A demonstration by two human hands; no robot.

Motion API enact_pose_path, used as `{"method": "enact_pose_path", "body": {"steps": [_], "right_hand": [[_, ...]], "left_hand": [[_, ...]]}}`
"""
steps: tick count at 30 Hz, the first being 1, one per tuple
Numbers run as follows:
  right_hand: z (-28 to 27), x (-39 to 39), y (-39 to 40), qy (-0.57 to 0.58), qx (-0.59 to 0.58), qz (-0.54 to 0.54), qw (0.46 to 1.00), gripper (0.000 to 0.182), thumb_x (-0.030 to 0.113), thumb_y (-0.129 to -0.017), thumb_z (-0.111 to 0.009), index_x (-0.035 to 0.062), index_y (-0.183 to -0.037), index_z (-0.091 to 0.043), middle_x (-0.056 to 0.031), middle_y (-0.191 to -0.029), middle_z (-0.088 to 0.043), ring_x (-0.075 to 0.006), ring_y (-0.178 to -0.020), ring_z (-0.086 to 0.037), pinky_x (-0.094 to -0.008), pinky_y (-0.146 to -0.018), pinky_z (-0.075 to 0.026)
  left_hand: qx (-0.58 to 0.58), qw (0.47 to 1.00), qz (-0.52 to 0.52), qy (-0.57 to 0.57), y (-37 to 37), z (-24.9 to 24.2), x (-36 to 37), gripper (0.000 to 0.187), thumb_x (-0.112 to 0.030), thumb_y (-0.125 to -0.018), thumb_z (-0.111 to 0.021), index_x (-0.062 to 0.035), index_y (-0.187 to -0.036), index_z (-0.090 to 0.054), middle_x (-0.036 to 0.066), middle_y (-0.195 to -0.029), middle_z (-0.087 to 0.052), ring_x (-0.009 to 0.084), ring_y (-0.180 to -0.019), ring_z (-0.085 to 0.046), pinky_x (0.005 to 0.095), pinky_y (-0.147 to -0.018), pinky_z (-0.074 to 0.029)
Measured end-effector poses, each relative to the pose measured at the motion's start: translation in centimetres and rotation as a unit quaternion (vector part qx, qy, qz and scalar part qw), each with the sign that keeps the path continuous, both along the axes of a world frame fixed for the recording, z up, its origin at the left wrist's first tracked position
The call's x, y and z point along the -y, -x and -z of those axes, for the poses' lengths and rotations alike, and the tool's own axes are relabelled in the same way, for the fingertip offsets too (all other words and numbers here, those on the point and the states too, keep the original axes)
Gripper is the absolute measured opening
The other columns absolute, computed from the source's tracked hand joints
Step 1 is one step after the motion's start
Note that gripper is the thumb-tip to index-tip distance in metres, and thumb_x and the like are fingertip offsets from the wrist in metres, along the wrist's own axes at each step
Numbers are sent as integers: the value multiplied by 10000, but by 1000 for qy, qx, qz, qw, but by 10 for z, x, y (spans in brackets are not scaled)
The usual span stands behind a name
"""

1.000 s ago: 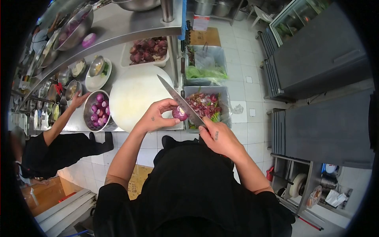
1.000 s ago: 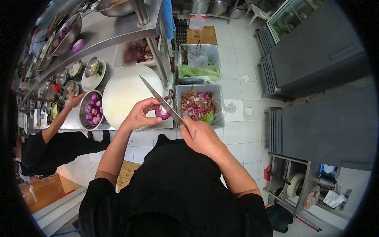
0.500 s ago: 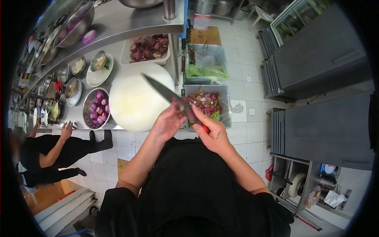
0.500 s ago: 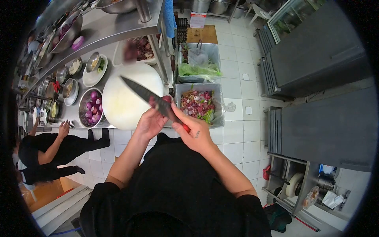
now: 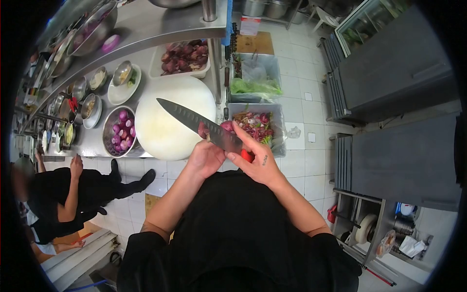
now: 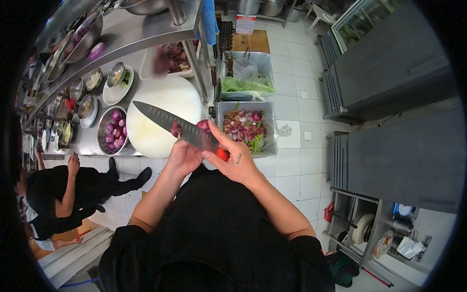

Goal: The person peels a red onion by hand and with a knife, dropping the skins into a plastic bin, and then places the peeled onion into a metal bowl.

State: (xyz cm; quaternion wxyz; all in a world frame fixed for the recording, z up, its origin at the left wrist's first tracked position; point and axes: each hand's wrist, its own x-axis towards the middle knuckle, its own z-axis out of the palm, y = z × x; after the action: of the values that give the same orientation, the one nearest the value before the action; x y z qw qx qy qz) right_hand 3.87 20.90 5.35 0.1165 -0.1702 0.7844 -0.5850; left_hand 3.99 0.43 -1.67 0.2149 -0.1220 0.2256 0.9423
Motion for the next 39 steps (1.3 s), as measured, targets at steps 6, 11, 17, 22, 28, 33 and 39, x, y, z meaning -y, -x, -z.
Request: {"method": "enact_pose_path", "body": {"steps": [6,11,17,22,28,33,39], "right_hand": [[1,1,0,-18,-11,-4,1000,761,165,-947,-792,121,-1628,-455,25,-666,-431,-65,-611,-386,-238,-595,-371],[8,1,2,-42,-47,8,998,701,185,-946,-799,138,-1589,-523,-1,-646,-448,-86,-586,-403,-260,-580,-391],[17,-10,8,-24,-42,18,999,759,214,-932,-817,161,-1613,-486,-42,-605,-418,-111,-549,-409,-280,-563,-400],[1,-10,0,-10,-28,-6,1000,796,208,-926,-820,160,-1631,-454,-35,-600,-412,-110,-548,-396,-280,-558,-388],[5,-13,-1,-22,-28,-3,999,775,217,-930,-817,160,-1621,-471,-39,-565,-421,-134,-513,-394,-306,-538,-382],[1,-13,-3,-37,-29,5,999,736,205,-929,-820,140,-1595,-514,-10,-606,-440,-102,-558,-398,-278,-565,-397],[10,-15,-1,-55,-55,22,997,610,172,-942,-812,109,-1515,-610,-69,-885,-724,-70,-617,-454,-261,-617,-460]], "left_hand": [[0,1000,-12,20,-1,-6,2,390,-208,-1026,-608,-52,-1383,-635,85,-1340,-706,231,-1251,-661,413,-1097,-514],[-6,999,0,46,-1,8,7,431,-226,-1054,-579,-47,-1446,-553,81,-1411,-635,241,-1310,-597,436,-1142,-469],[9,1000,9,7,-2,-11,-3,422,-198,-1034,-583,-44,-1426,-551,96,-1360,-647,240,-1286,-595,428,-1121,-470],[20,999,21,14,-2,2,-2,391,-270,-1035,-632,-68,-1369,-639,61,-1323,-703,218,-1247,-651,400,-1114,-501],[25,1000,4,17,-4,-2,-6,378,-231,-1024,-654,-69,-1366,-644,54,-1321,-703,216,-1252,-650,396,-1120,-499],[23,999,14,18,-5,0,-7,403,-217,-1030,-626,-53,-1398,-617,74,-1350,-688,229,-1272,-641,410,-1125,-496],[11,998,27,58,-2,1,-8,442,-231,-1040,-591,-35,-1436,-585,92,-1370,-675,232,-1285,-630,413,-1119,-493]]}}
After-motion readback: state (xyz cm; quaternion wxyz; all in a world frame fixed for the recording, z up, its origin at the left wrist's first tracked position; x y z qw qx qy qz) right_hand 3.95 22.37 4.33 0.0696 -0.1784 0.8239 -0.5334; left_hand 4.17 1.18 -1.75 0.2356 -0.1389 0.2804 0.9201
